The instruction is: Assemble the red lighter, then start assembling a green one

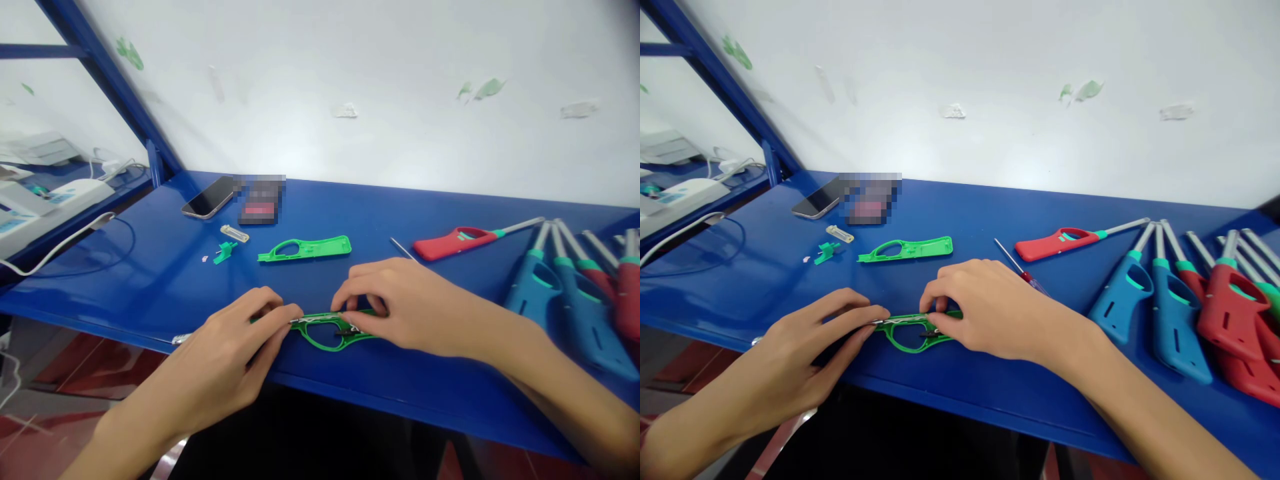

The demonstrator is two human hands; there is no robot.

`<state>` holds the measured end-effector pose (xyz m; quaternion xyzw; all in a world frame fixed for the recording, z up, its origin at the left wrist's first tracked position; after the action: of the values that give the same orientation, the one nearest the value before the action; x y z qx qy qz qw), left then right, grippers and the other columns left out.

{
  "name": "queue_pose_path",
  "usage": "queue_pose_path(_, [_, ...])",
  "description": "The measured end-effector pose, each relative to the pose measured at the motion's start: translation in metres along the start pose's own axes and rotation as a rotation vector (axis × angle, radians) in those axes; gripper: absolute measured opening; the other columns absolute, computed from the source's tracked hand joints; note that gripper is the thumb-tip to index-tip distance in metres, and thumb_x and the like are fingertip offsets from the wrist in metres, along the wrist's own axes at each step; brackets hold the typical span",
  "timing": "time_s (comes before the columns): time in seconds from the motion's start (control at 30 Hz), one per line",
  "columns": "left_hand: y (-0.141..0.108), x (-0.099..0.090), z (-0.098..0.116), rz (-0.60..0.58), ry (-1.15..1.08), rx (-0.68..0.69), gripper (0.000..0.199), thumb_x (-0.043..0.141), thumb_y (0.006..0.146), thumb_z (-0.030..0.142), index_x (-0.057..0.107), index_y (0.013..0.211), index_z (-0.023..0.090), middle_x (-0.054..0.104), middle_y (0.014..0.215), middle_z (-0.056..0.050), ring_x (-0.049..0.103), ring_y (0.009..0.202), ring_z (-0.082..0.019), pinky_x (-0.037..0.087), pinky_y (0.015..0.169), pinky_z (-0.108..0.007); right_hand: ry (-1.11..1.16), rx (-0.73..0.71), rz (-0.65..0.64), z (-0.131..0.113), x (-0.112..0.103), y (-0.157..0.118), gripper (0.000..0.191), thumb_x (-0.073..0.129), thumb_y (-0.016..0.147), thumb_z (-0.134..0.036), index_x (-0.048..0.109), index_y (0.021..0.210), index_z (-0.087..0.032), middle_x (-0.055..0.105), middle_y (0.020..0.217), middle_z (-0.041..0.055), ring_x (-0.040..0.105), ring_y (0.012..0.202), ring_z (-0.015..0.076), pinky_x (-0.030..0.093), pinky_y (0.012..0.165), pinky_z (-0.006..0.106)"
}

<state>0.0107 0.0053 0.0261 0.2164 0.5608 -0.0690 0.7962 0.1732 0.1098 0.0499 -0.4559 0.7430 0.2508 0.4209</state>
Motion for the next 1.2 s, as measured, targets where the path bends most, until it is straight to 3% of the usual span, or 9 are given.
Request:
queue_pose_path(0.33, [-0.0002, -0.0035, 0.0042, 0.010, -0.038, 0.004, 0.033, 0.044, 0.110, 0.013, 0.058, 0.137, 0.025, 0.059, 0.120, -0.007, 0.064, 0.099, -0.017, 0.053, 0.083, -0.030, 0.003, -0.005, -0.001, -0.0005, 0.0006, -0.0010, 0.016, 0.065, 0.096, -0.022, 0.080, 0.102, -0.026, 0.076, 0.090, -0.0022, 0.057, 0.066, 0.0127, 0.039, 0.064, 0.028])
queue_pose_path(0.53, [-0.0051, -0.0024, 0.0018, -0.032, -0.098, -0.057, 0.045, 0.041, 0.109, 0.011, 0.055, 0.146, 0.033, 0.057, 0.127, -0.005, 0.062, 0.109, -0.015, 0.052, 0.089, -0.026, 0.002, -0.011, -0.003, 0.0000, 0.0022, -0.0019, 0.016, 0.065, 0.097, -0.022, 0.079, 0.102, -0.027, 0.075, 0.090, -0.0039, 0.056, 0.066, 0.0114, 0.039, 0.064, 0.028])
queue_pose_path(0.77, [-0.0055, -0.0045, 0.0022, 0.022, -0.109, -0.067, 0.037, 0.045, 0.111, 0.015, 0.059, 0.139, 0.036, 0.058, 0.120, -0.002, 0.061, 0.105, -0.013, 0.049, 0.086, -0.024, 0.003, -0.016, -0.011, -0.0002, 0.0009, -0.0029, 0.016, 0.064, 0.098, -0.023, 0.079, 0.103, -0.026, 0.075, 0.093, -0.0036, 0.056, 0.067, 0.0116, 0.040, 0.066, 0.028])
queue_pose_path(1.07, [-0.0046, -0.0045, -0.0016, -0.030, -0.209, -0.126, 0.044, 0.043, 0.110, 0.014, 0.063, 0.140, 0.040, 0.058, 0.121, 0.002, 0.062, 0.103, -0.009, 0.049, 0.087, -0.019, 0.010, -0.015, -0.018, 0.0024, 0.0025, -0.0008, 0.015, 0.064, 0.099, -0.023, 0.078, 0.103, -0.026, 0.075, 0.093, -0.0050, 0.056, 0.068, 0.0114, 0.039, 0.066, 0.028])
queue_pose_path(1.2, [-0.0037, -0.0072, -0.0015, 0.019, -0.234, -0.142, 0.041, 0.047, 0.110, 0.015, 0.068, 0.134, 0.040, 0.061, 0.118, 0.003, 0.063, 0.101, -0.008, 0.049, 0.087, -0.018, 0.011, -0.013, -0.017, 0.0030, 0.0032, -0.0015, 0.014, 0.065, 0.098, -0.023, 0.078, 0.103, -0.026, 0.074, 0.091, -0.0054, 0.056, 0.068, 0.0112, 0.039, 0.066, 0.028])
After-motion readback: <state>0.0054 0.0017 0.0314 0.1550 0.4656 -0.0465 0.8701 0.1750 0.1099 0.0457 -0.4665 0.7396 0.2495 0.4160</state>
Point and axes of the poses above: each hand's wrist, its own y-axis towards the middle knuckle, its own x-axis out of the palm, z = x × y, the point moved 7 cm from there along y, towards the middle knuckle
